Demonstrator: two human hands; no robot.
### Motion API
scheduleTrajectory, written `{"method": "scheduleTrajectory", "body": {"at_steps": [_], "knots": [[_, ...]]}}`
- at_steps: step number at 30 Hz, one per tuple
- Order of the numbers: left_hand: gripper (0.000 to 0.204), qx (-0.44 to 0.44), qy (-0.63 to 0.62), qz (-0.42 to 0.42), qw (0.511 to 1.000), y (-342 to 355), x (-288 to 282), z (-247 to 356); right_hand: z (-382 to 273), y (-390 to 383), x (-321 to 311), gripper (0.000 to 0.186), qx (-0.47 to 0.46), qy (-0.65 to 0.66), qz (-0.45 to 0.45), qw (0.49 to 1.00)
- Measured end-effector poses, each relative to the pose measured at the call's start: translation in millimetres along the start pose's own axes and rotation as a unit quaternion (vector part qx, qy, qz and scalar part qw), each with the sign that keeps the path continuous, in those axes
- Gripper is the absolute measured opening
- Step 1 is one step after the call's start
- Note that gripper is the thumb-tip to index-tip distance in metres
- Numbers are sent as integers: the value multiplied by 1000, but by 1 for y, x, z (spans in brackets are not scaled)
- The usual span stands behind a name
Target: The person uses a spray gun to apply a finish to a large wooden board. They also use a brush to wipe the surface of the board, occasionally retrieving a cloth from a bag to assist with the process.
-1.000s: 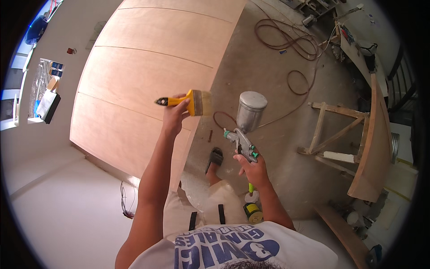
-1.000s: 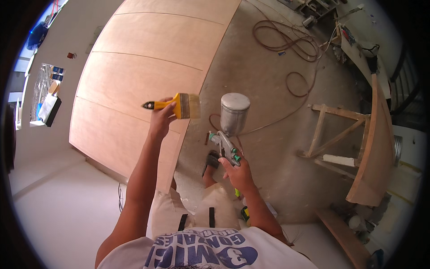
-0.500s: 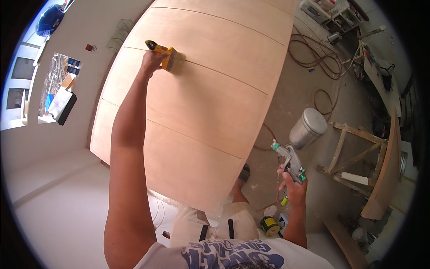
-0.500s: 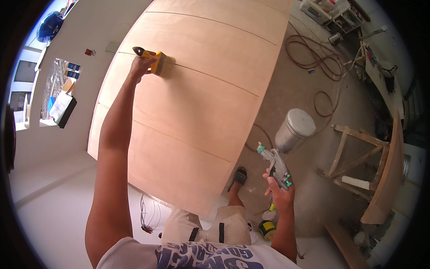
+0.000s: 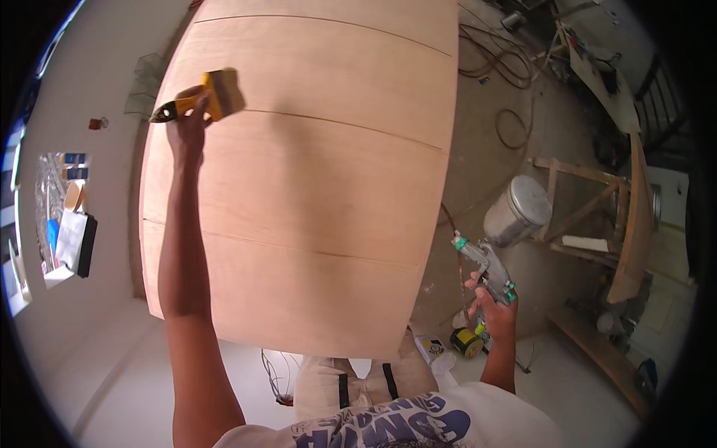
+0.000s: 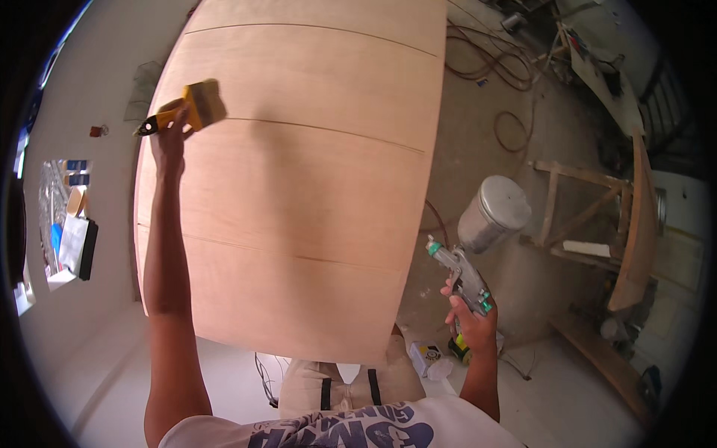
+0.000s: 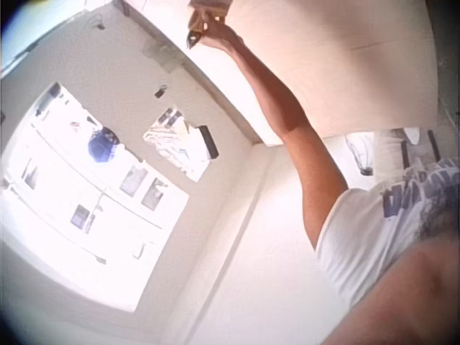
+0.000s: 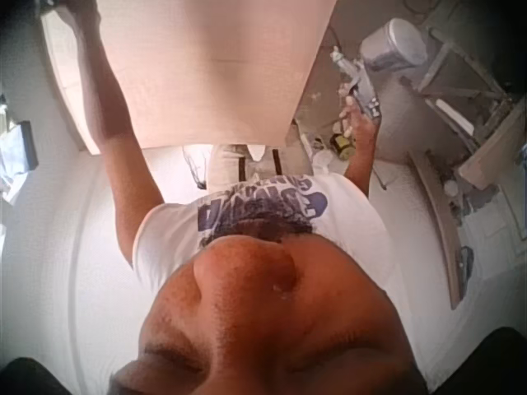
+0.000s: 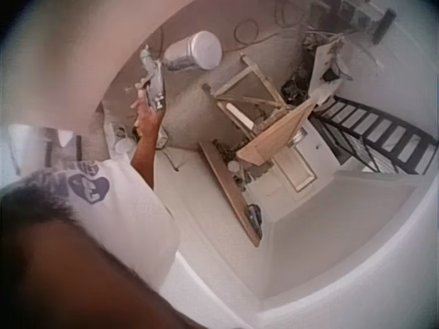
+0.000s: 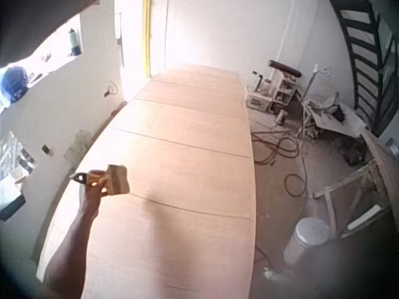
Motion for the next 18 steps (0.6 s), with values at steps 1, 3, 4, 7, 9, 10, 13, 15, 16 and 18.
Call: {"method": "scheduleTrajectory", "body": {"at_steps": [1,3,4,7,9,10,13,15,16,18], "knots": [[35,-68,-69,-65,993,-47,74,-10,-2,-2,-7,30,3,-3,11,1000],[34,-233,-152,-155,948,-129,182,-62,-9,-2,-4,28,-10,4,8,1000],[35,-278,-184,-207,920,-164,228,-81,-18,-2,0,28,-18,4,21,1000],[31,-311,-113,-242,912,-205,280,-112,-34,-6,7,26,-39,7,50,998],[27,-296,-119,-265,910,-188,253,-111,-34,-9,5,27,-35,11,56,998],[28,-301,-102,-270,909,-173,227,-108,-29,-10,1,28,-33,6,61,998],[29,-250,18,-215,944,-105,106,-85,-5,-6,-7,30,-28,9,46,999],[25,-207,89,-141,964,-49,-1,-63,7,-6,-9,32,-17,13,25,999],[26,-186,136,-90,969,-25,-58,-44,11,-5,-9,32,-17,9,16,1000],[28,-127,242,19,962,16,-184,-13,17,-4,-4,31,-21,23,-8,999]]}}
Point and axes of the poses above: each hand's wrist, its own y-axis towards the middle knuckle, its own x-axis out of the palm, z = x × y, the point moved 9 cm from there along y, towards the middle knuckle, and after that the axes turned 10 degrees about -y, right-handed, at the moved point
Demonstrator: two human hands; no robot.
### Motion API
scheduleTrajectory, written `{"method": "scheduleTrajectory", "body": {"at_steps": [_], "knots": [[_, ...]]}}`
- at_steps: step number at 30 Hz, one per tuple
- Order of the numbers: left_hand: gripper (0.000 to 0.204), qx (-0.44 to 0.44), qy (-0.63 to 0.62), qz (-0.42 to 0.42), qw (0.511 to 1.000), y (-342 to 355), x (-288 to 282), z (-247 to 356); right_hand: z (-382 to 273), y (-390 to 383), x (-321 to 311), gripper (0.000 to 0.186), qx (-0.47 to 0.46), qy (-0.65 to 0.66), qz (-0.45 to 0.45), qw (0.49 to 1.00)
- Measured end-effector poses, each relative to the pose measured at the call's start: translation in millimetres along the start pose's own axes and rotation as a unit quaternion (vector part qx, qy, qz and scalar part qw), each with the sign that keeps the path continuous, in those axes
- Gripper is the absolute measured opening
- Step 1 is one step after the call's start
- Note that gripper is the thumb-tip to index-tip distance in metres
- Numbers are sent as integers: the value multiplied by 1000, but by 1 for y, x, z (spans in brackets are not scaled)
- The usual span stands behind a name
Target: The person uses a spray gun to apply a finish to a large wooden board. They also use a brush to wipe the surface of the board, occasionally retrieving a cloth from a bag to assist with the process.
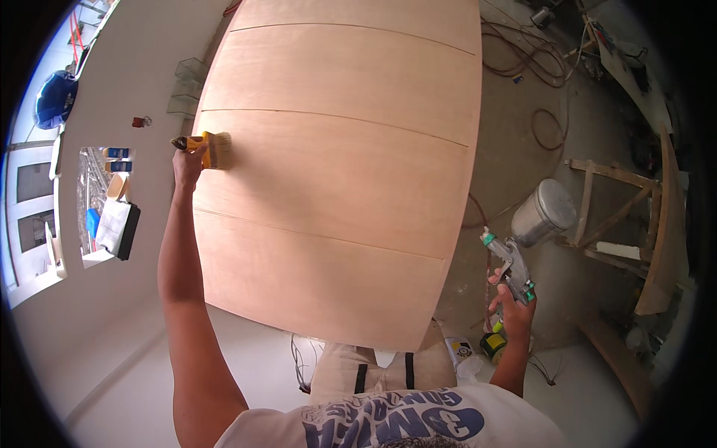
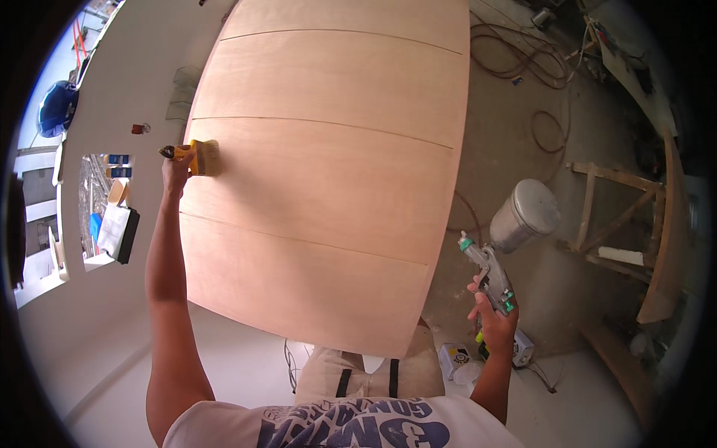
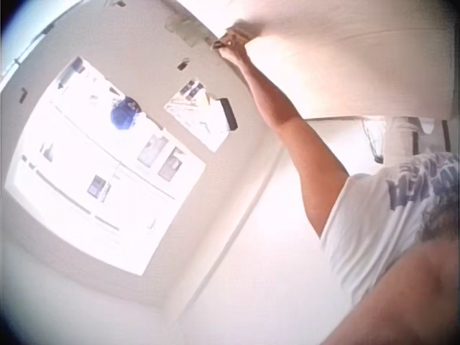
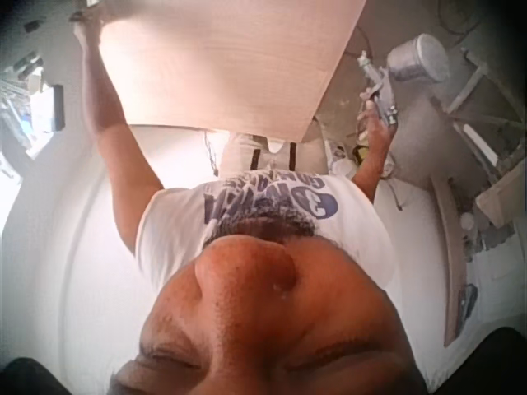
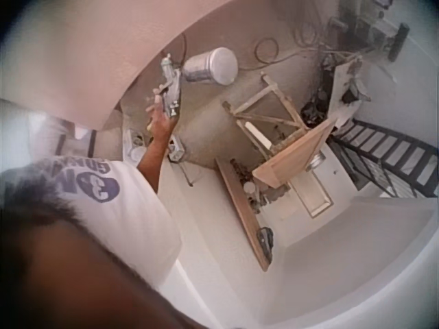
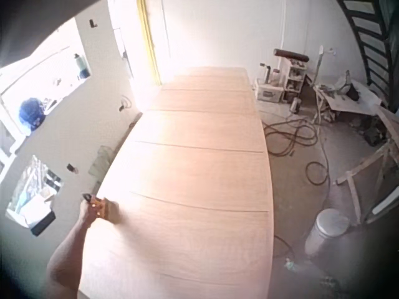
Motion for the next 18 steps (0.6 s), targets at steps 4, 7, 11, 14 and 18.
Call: {"method": "scheduleTrajectory", "body": {"at_steps": [4,7,11,14,18], "knots": [[38,61,355,243,901,8,-136,10,14,9,4,30,-16,9,-13,1000],[41,117,375,233,890,-24,-69,49,29,9,-8,31,22,-22,0,1000],[29,177,-124,-14,976,-133,126,77,30,8,-20,31,57,-62,25,996],[32,-51,-288,-232,928,-237,304,82,27,6,-26,30,44,-63,66,995],[34,-153,-305,-353,871,-300,435,63,17,9,-14,29,29,-49,79,995]]}}
Point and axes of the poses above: each hand's wrist, its own y-axis towards the middle knuckle, its own x-axis out of the palm, z = x × y, the point moved 9 cm from there along y, towards the middle knuckle, and after that the axes turned 10 degrees about -y, right-handed, at the moved point
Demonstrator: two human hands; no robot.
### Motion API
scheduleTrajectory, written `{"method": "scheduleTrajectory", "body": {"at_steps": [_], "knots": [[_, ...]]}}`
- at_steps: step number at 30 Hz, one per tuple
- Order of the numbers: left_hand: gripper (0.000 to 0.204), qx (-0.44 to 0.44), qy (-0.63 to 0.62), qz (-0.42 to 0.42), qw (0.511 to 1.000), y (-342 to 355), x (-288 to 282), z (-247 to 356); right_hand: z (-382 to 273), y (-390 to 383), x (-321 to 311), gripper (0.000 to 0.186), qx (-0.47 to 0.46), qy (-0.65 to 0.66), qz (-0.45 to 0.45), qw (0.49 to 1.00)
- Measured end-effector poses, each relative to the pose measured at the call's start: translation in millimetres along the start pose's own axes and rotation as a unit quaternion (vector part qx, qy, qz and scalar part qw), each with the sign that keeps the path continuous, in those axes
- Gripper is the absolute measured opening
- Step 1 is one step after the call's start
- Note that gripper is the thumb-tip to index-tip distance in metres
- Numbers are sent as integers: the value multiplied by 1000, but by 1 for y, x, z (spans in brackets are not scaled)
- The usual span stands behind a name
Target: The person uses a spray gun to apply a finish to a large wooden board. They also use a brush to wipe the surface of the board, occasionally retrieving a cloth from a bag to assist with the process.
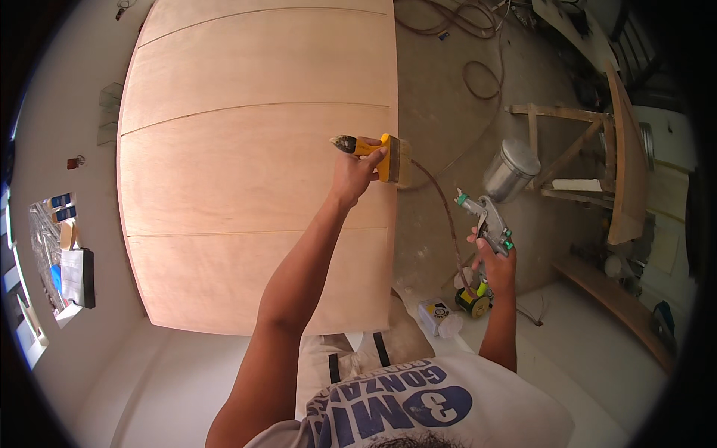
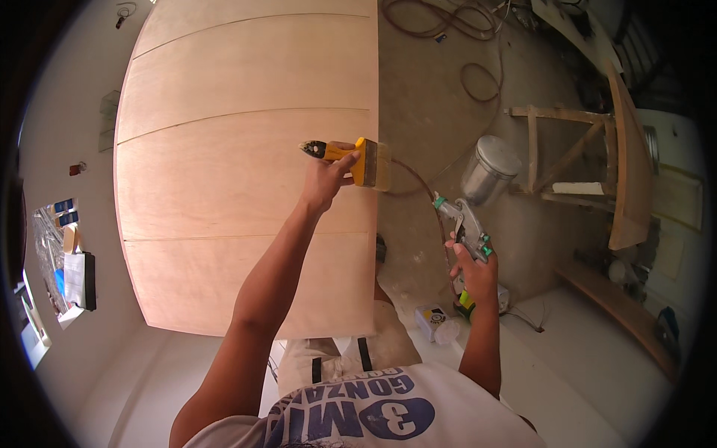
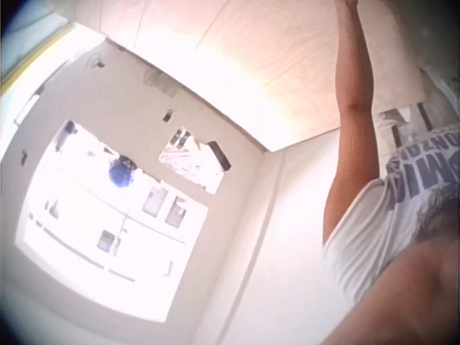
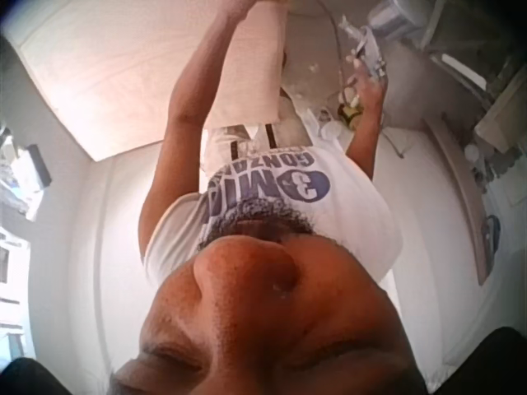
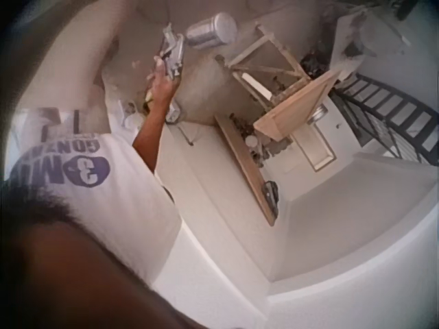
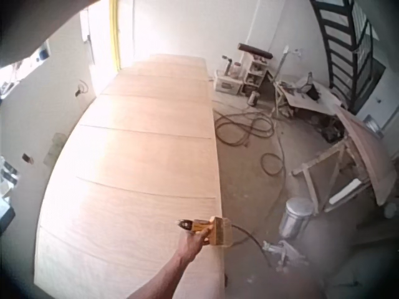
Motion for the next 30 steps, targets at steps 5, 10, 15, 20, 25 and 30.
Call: {"method": "scheduleTrajectory", "body": {"at_steps": [5,10,15,20,25,30], "knots": [[33,19,151,54,987,-18,-121,33,13,0,-3,28,32,11,-40,999],[32,101,253,250,929,-83,-311,183,15,-1,0,30,20,6,-79,997],[32,168,454,426,765,-164,-509,307,26,6,3,31,4,16,-109,994],[38,133,658,552,495,-182,-488,329,21,3,3,31,6,30,-110,993],[31,365,298,284,835,-110,-219,186,20,2,-4,31,12,14,-91,996],[28,55,17,91,994,-52,-38,-15,-3,6,4,35,-10,13,-97,995]]}}
Point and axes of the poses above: each hand's wrist, its own y-axis towards the middle knuckle, its own x-axis out of the palm, z = x × y, the point moved 9 cm from there along y, towards the middle knuckle, and after that the axes turned 10 degrees about -y, right-handed, at the moved point
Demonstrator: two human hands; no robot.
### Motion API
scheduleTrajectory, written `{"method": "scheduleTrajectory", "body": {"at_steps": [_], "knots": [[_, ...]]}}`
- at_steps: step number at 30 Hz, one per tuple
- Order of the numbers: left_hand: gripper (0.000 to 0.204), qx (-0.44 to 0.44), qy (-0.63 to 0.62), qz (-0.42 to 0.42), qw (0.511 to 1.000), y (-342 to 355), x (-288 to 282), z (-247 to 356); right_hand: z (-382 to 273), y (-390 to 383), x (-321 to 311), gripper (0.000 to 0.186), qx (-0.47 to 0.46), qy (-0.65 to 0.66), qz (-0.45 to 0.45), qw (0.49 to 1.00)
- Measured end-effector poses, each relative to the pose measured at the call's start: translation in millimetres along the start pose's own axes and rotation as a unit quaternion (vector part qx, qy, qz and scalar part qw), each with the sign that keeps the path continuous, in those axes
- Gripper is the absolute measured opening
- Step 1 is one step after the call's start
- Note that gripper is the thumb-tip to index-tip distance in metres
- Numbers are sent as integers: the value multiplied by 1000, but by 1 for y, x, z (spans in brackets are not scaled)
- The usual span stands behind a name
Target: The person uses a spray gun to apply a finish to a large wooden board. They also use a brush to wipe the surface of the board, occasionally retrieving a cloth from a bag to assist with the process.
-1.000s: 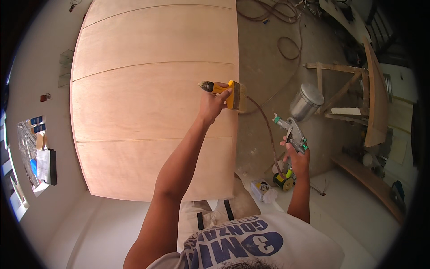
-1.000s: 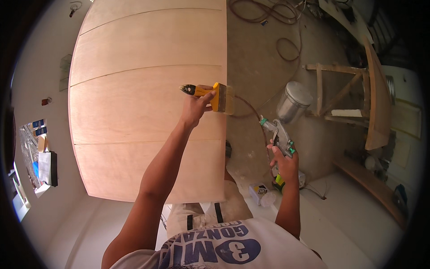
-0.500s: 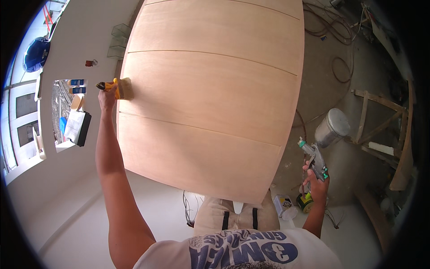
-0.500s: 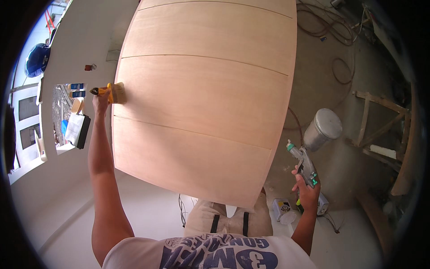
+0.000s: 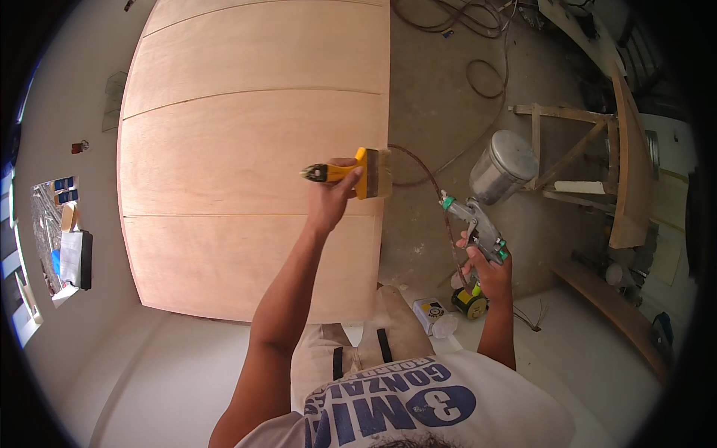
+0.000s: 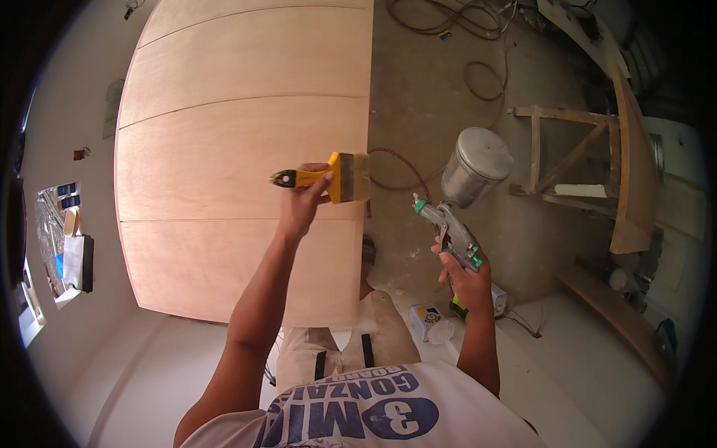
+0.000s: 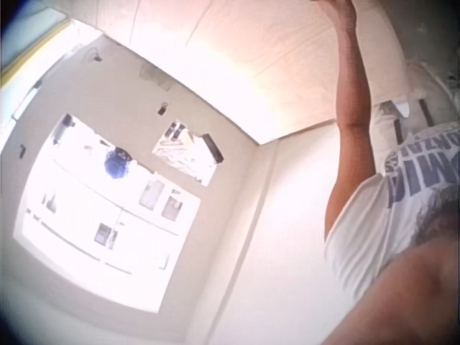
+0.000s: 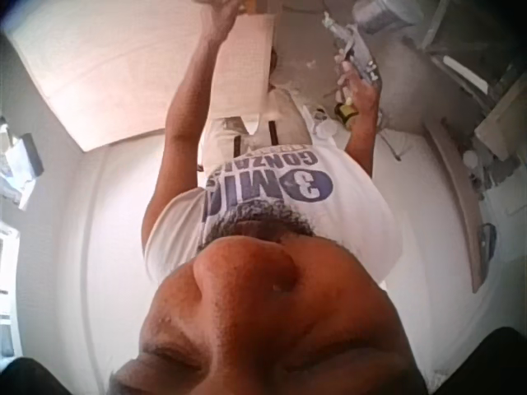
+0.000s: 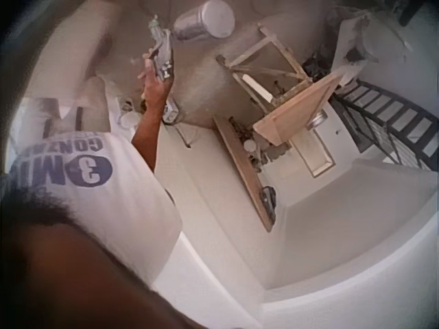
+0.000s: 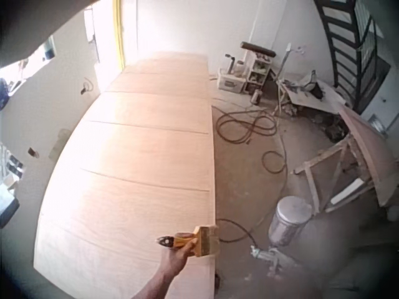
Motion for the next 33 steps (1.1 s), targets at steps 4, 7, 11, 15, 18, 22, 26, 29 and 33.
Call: {"method": "scheduleTrajectory", "body": {"at_steps": [4,7,11,15,18,22,26,29,33], "knots": [[27,-34,60,5,998,22,-63,-22,12,-1,-9,39,1,22,11,1000],[30,-21,176,62,982,33,-174,57,31,-5,-13,42,17,23,-1,1000],[34,54,316,221,921,22,-353,166,65,-3,-15,46,43,31,-62,997],[27,133,717,412,546,-32,-436,258,76,1,-8,31,-6,36,-69,997],[26,277,490,389,729,-24,-315,218,83,-3,-16,32,15,15,-77,997],[21,189,238,137,943,-28,-94,79,77,-7,-22,32,12,23,-62,998],[30,-47,33,-54,997,-50,10,-37,41,-13,-20,36,-25,2,-53,998],[29,-99,100,-46,989,-34,-69,-43,20,-23,-9,36,-26,6,-39,999],[32,-71,89,50,992,-12,-249,58,24,-40,5,34,-31,16,-1,999]]}}
Point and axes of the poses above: each hand's wrist, its own y-axis towards the middle knuckle, its own x-axis out of the palm, z = x × y, the point moved 9 cm from there along y, towards the middle knuckle, and after that the axes turned 10 degrees about -y, right-handed, at the moved point
